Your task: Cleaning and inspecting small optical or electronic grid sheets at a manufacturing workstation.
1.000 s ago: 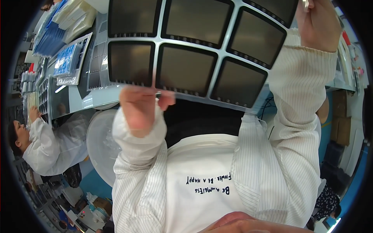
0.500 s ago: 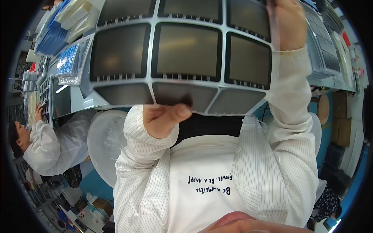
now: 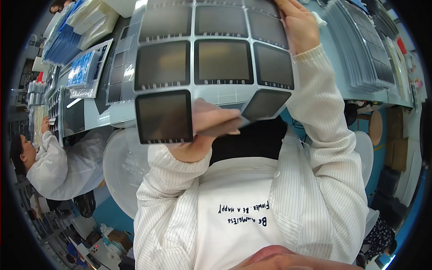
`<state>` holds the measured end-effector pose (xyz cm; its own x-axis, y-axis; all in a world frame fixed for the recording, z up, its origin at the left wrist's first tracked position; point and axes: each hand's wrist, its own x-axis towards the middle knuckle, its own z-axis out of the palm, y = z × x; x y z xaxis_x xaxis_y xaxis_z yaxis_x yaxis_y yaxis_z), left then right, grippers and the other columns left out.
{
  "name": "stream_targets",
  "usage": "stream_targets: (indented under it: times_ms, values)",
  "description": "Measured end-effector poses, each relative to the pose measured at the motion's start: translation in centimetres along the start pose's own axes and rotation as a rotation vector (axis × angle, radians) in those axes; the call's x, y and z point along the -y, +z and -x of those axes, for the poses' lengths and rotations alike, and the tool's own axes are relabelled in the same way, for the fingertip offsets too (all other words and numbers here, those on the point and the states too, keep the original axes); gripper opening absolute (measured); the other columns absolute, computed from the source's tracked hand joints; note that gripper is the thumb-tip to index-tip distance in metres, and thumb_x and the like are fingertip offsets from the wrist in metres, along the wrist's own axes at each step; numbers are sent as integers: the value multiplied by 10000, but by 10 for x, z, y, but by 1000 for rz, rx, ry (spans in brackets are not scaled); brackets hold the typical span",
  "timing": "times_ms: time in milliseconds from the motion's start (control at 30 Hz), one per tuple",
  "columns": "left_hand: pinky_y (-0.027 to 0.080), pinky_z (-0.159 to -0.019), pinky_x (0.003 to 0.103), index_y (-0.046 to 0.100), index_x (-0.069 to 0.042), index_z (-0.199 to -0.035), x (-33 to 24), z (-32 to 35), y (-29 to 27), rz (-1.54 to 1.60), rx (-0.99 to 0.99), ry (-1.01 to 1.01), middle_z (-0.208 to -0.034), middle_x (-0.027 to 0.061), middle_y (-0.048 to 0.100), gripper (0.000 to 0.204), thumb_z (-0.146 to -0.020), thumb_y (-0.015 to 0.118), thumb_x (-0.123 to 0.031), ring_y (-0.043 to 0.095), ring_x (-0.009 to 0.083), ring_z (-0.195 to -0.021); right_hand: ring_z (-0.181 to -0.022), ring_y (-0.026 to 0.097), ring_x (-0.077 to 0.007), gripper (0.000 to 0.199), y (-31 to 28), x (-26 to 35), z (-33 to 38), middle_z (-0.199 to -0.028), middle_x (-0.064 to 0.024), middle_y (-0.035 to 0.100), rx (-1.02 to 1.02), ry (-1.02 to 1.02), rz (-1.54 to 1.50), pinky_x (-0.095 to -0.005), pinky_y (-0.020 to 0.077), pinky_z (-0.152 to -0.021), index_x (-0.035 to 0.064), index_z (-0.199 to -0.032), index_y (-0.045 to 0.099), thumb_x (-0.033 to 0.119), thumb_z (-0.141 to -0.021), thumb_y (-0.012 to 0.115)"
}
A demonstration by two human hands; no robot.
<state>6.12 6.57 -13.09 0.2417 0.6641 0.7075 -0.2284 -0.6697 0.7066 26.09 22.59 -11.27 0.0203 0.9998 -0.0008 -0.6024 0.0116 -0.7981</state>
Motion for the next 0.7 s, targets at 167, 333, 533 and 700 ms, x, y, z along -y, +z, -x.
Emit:
stream_targets:
  times_ms: [167,333,533,700]
  values:
    - [367,-446,180,675,67,-863,-4,3,10,-171,-420,-313,-774,89,647,130,-751,738,48,520,91,-493,-723,653,-138,161,18,37,27,-883,-70,692,-158,-107,-54,-237,524,-643,0,-999,672,123,-901,636]
    - [381,-456,219,631,-27,-1032,-3,-3,-1,450,-449,-911,-846,54,643,204,-865,687,-131,497,113,-488,-730,631,-121,155,10,48,35,-857,-58,684,-112,-531,-26,-221,499,-650,-5,-973,678,125,-894,650]
    - [436,-597,271,603,-84,-1029,13,-6,18,759,-655,-693,-879,34,621,285,-889,655,-326,536,127,-665,-682,595,-83,158,22,43,54,-799,-29,669,-83,-836,63,-197,467,-616,-8,-940,686,141,-896,657]
    - [423,-595,256,507,-58,-1156,17,4,15,678,-459,-733,-879,38,596,365,-936,575,-340,525,112,-702,-687,608,-81,166,29,43,63,-804,-33,681,-246,-695,272,-188,478,-622,-11,-952,695,141,-899,652]
